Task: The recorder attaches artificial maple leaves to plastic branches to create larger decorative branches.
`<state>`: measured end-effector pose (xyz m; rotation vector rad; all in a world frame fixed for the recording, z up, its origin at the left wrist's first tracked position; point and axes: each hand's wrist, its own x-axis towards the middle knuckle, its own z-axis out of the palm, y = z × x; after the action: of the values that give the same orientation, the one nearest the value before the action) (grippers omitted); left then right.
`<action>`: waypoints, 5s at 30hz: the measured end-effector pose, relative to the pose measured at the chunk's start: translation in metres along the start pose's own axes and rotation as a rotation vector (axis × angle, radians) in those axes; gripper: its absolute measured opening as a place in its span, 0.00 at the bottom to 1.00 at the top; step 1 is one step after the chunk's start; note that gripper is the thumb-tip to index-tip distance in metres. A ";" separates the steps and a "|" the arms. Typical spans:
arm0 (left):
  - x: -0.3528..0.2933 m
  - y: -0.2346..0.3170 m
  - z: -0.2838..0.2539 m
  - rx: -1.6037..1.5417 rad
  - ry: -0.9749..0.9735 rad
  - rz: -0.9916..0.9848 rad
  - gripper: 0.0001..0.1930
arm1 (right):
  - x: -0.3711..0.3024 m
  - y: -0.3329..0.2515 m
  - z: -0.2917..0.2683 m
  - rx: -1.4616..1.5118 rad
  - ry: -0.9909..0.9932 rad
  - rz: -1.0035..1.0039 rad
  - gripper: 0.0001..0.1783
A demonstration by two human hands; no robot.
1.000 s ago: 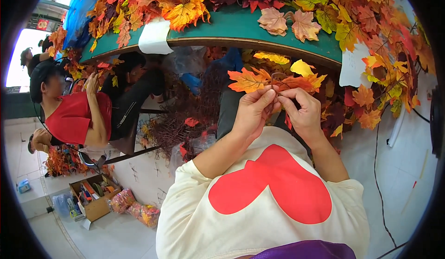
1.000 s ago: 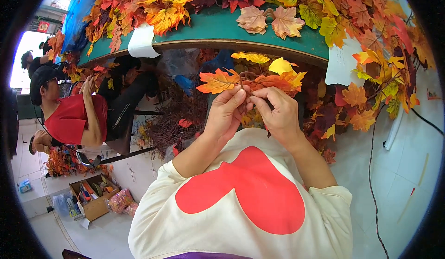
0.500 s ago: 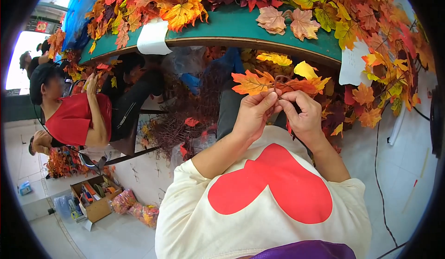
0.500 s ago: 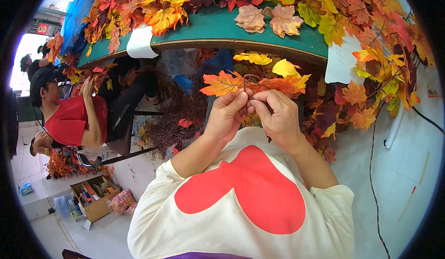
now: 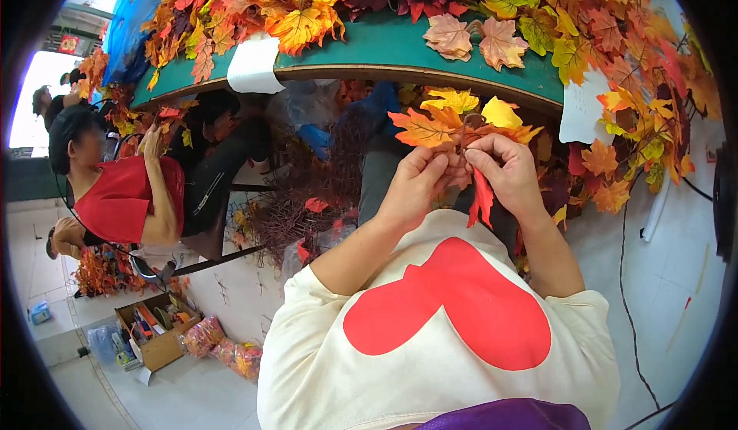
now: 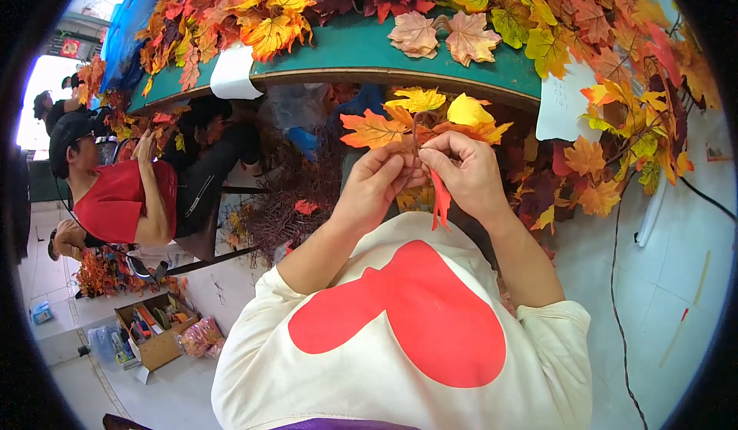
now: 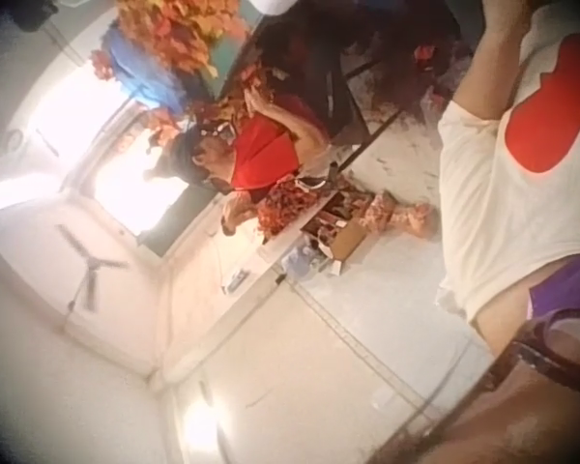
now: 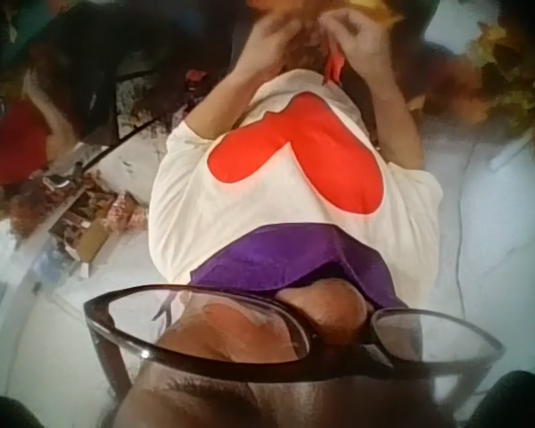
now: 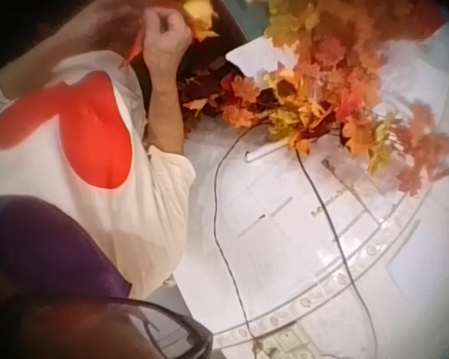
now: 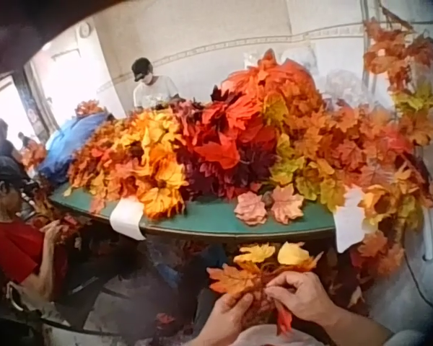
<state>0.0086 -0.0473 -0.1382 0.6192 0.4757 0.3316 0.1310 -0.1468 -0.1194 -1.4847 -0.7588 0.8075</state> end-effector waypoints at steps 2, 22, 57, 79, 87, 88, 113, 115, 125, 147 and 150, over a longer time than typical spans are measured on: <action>0.001 0.002 -0.012 0.582 -0.053 0.293 0.12 | 0.002 0.003 0.002 0.010 -0.005 0.000 0.06; 0.010 0.008 0.027 -0.204 -0.026 -0.123 0.05 | 0.039 -0.007 -0.009 -0.427 0.053 -0.333 0.07; 0.005 0.021 0.032 -0.103 0.079 0.151 0.04 | 0.085 -0.058 -0.153 -0.418 0.855 -0.504 0.07; 0.023 -0.005 0.031 -0.156 -0.010 0.070 0.05 | 0.026 -0.001 -0.005 -0.308 0.270 -0.627 0.08; 0.017 0.007 0.034 0.025 0.107 0.178 0.04 | 0.012 -0.036 -0.013 -0.859 0.278 -0.830 0.08; 0.017 0.006 0.032 0.042 0.088 0.193 0.04 | 0.010 -0.038 -0.011 -0.859 0.276 -0.826 0.08; 0.015 0.001 0.033 -0.033 0.049 0.198 0.05 | 0.005 -0.036 -0.008 -0.970 0.253 -0.858 0.08; 0.014 0.001 0.034 -0.011 0.049 0.207 0.05 | 0.005 -0.036 -0.008 -0.990 0.255 -0.863 0.08; 0.018 -0.004 0.028 0.074 -0.013 0.312 0.05 | 0.004 -0.038 -0.009 -0.939 0.240 -0.830 0.07; 0.019 -0.004 0.028 0.211 -0.076 0.349 0.05 | 0.003 -0.041 -0.009 -0.945 0.193 -0.791 0.06; 0.019 -0.005 0.027 0.227 -0.066 0.360 0.06 | 0.002 -0.040 -0.010 -0.945 0.192 -0.788 0.06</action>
<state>0.0392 -0.0555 -0.1283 0.9370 0.3389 0.6018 0.1402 -0.1480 -0.0788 -1.7938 -1.5518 -0.3635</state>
